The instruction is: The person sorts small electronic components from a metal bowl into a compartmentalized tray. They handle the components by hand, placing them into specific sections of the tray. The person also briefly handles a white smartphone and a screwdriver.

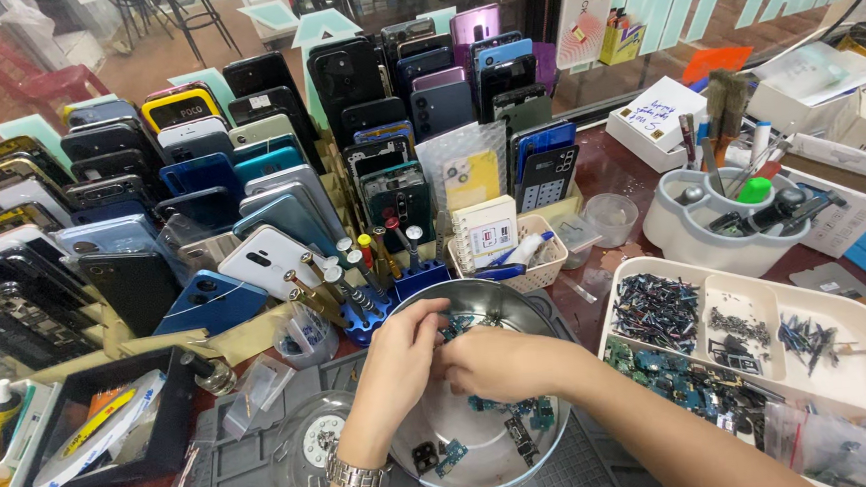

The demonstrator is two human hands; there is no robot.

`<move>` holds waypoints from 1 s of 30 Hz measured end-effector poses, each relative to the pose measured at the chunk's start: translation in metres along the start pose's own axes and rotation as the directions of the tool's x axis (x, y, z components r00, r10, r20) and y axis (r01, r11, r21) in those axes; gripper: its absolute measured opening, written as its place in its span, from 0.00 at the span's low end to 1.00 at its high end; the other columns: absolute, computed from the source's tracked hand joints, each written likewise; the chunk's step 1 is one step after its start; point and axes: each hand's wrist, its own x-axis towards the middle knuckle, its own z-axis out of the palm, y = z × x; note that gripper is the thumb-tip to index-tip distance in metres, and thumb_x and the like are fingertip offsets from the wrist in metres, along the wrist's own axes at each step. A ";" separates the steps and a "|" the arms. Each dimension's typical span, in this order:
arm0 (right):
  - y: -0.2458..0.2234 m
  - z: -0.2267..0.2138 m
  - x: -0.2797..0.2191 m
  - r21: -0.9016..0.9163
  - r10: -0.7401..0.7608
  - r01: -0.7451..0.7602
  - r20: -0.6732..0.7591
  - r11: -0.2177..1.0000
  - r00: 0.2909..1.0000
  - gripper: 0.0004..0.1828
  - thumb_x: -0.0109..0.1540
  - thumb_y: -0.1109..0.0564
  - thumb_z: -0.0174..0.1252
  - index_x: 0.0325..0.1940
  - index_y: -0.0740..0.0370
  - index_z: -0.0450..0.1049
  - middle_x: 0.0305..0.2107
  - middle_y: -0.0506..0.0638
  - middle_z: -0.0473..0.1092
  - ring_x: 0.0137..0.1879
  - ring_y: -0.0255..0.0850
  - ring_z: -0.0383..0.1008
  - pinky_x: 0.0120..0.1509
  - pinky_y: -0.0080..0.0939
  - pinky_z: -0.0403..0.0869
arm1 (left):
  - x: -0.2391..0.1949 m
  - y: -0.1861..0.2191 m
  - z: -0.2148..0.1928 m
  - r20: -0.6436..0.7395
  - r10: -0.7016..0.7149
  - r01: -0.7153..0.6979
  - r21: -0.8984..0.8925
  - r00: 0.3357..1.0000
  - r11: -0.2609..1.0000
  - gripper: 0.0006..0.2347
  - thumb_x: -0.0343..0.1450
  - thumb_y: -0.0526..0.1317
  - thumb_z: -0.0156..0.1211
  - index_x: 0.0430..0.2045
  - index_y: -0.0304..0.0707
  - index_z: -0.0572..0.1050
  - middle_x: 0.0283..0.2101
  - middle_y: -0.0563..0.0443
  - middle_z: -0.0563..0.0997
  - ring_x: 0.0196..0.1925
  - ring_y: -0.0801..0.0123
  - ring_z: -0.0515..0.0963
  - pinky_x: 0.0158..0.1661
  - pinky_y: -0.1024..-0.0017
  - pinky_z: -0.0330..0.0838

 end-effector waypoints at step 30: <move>-0.012 0.025 0.010 -0.295 -0.087 0.021 -0.210 0.955 0.974 0.26 0.48 0.58 0.72 0.49 0.61 0.75 0.47 0.56 0.72 0.55 0.56 0.72 0.56 0.54 0.73 | 0.001 -0.011 0.003 -0.099 0.069 -0.067 0.025 0.993 0.997 0.16 0.75 0.41 0.46 0.54 0.36 0.75 0.49 0.39 0.84 0.53 0.56 0.84 0.52 0.66 0.74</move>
